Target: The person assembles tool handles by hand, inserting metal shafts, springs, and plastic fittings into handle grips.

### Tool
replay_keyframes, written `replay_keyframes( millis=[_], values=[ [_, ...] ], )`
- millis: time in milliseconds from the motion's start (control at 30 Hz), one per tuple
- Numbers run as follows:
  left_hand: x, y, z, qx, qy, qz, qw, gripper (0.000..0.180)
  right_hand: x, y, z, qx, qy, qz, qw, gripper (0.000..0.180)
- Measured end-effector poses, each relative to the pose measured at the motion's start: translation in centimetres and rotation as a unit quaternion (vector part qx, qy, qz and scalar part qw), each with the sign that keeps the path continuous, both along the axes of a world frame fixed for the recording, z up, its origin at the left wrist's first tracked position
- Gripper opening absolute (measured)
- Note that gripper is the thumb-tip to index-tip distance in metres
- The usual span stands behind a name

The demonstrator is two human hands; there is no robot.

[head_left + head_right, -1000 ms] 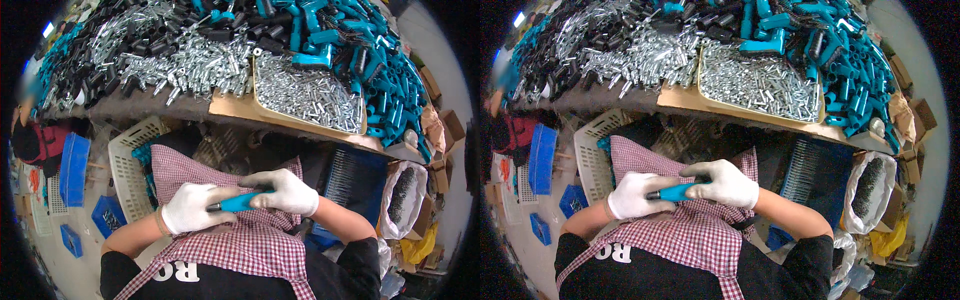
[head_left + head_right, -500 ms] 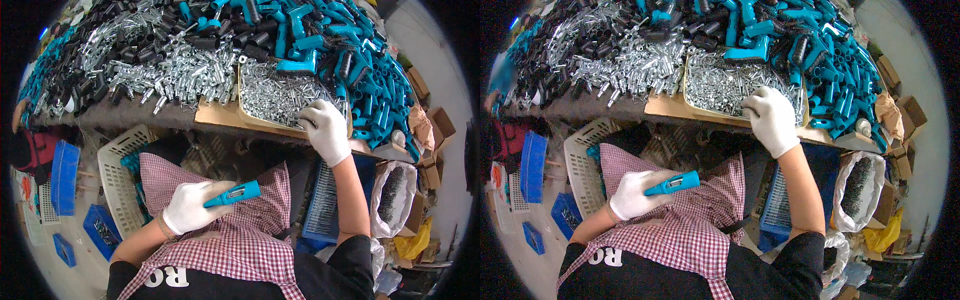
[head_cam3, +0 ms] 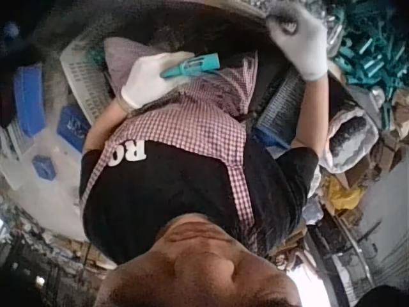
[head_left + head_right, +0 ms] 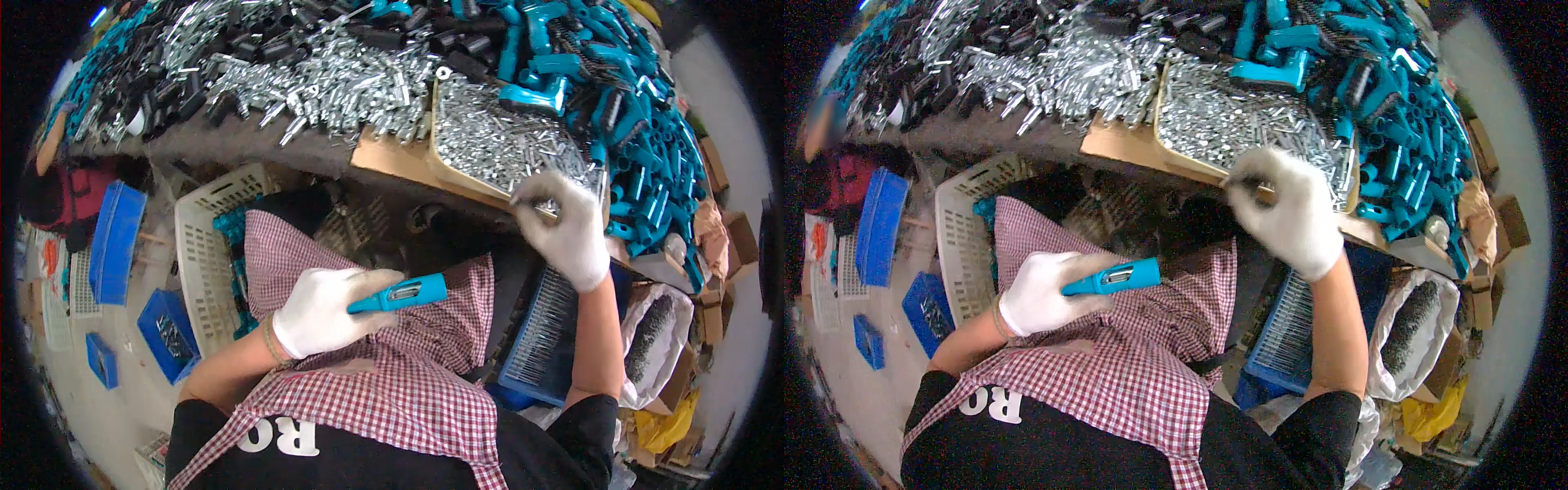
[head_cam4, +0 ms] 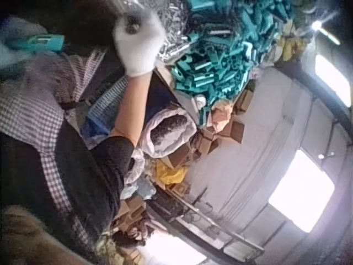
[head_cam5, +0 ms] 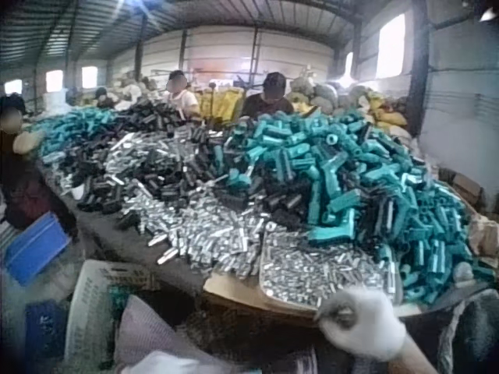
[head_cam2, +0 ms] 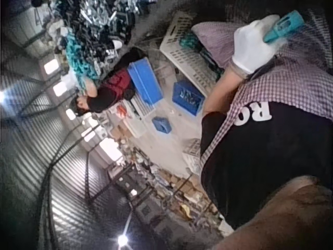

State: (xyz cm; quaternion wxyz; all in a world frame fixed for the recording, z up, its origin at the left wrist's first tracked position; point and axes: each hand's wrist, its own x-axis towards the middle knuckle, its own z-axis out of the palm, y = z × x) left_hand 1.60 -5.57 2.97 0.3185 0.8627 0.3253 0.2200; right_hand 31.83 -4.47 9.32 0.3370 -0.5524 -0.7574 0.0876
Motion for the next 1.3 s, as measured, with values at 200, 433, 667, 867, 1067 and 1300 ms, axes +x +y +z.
replay_keyframes(
  millis=[200,433,667,867,1067,1300],
  values=[
    [0.2,-0.1,0.6,0.003,0.018,-0.001,1.0,0.038,-7.1,-1.5,-2.2,-0.008,-0.074,0.297,0.952,0.018],
    [-0.2,-0.2,0.4,-0.005,0.037,0.004,0.999,0.037,-8.9,-1.2,-2.6,0.027,-0.193,0.354,0.915,0.011],
    [-0.3,-0.2,-0.4,0.018,0.061,-0.015,0.998,0.038,-11.1,-2.3,-1.7,-0.224,-0.23,0.24,0.916,0.018],
    [-0.5,-0.3,0.6,0.062,0.063,-0.034,0.996,0.038,-7.5,1.0,-3.1,-0.491,-0.08,0.269,0.824,0.045],
    [-0.6,0.4,0.8,0.088,0.043,-0.058,0.993,0.04,-8.8,-1.7,-4.0,-0.458,0.097,0.189,0.863,0.038],
    [-0.5,1.2,0.3,0.116,0.048,-0.028,0.992,0.048,-7.4,-0.5,-2.3,-0.138,-0.079,0.058,0.986,0.026]
  ],
)
